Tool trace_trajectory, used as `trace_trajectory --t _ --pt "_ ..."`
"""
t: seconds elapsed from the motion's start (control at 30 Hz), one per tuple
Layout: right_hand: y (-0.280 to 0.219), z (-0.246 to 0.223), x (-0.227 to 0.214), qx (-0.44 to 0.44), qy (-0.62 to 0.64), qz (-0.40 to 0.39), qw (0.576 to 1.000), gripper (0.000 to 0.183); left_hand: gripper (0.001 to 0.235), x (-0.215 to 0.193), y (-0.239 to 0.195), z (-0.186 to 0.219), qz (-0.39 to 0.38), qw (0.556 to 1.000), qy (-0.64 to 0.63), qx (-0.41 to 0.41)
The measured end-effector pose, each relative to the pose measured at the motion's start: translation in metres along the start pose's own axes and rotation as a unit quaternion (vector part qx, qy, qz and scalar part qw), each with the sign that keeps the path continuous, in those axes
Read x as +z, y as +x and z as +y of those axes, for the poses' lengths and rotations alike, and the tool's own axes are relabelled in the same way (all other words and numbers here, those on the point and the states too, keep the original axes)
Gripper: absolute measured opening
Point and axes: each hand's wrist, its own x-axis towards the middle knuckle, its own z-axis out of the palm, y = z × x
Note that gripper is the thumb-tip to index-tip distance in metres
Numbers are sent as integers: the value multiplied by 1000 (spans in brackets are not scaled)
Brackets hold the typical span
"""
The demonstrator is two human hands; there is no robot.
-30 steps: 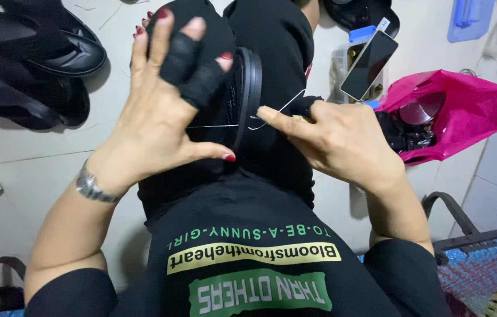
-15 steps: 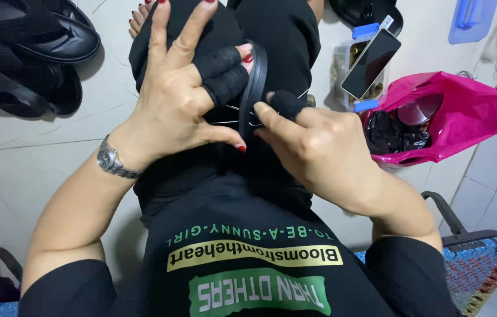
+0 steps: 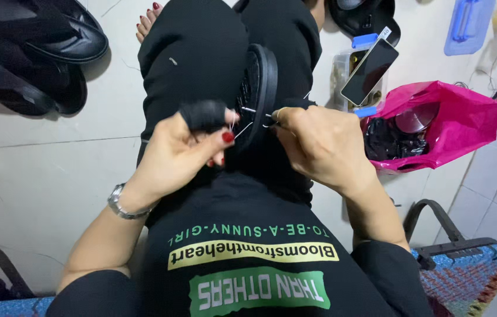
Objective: The person sits on the floor and sews a black shoe using a needle and white thread. They repeatedly push the needle through the shoe's sole and pull the thread tight to secure the stitching.
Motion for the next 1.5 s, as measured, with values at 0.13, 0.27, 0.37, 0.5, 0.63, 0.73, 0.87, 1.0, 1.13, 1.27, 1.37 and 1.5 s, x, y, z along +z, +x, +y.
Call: trace_trajectory --t 0.13,0.27,0.37,0.5,0.63,0.73,0.87,1.0,1.13,1.27,1.37,1.5 --pt "5 4 0 -44 23 29 998 16 18 1 7 7 35 986 160 24" --pt "2 8 8 -53 -2 42 998 17 17 17 3 -2 57 939 288 178" --pt "2 7 6 -64 -30 48 996 12 20 22 4 -4 161 975 141 53" --pt "2 7 9 -72 -30 53 996 12 13 15 4 -5 113 980 153 52" --pt "0 7 13 -68 -53 83 993 11 15 21 1 -5 58 957 265 105" --pt "1 7 12 -72 -49 87 992 15 10 23 3 -14 153 957 227 91" --pt "-1 11 16 -83 -27 73 994 17 9 18 7 -8 93 969 209 88" --pt "0 7 19 -70 -34 101 992 16 15 18 4 -9 61 951 285 101" --pt "-8 -1 -11 -42 -59 13 997 27 52 38 6 -40 196 773 525 297" --pt "-15 -6 -63 30 -101 -221 970 62 51 39 12 -40 199 767 512 331" --pt "-56 13 -96 83 -90 -189 974 40 65 31 16 -40 188 830 428 305" --pt "-41 23 -36 102 221 -165 956 61 77 10 -6 -15 209 951 185 131"
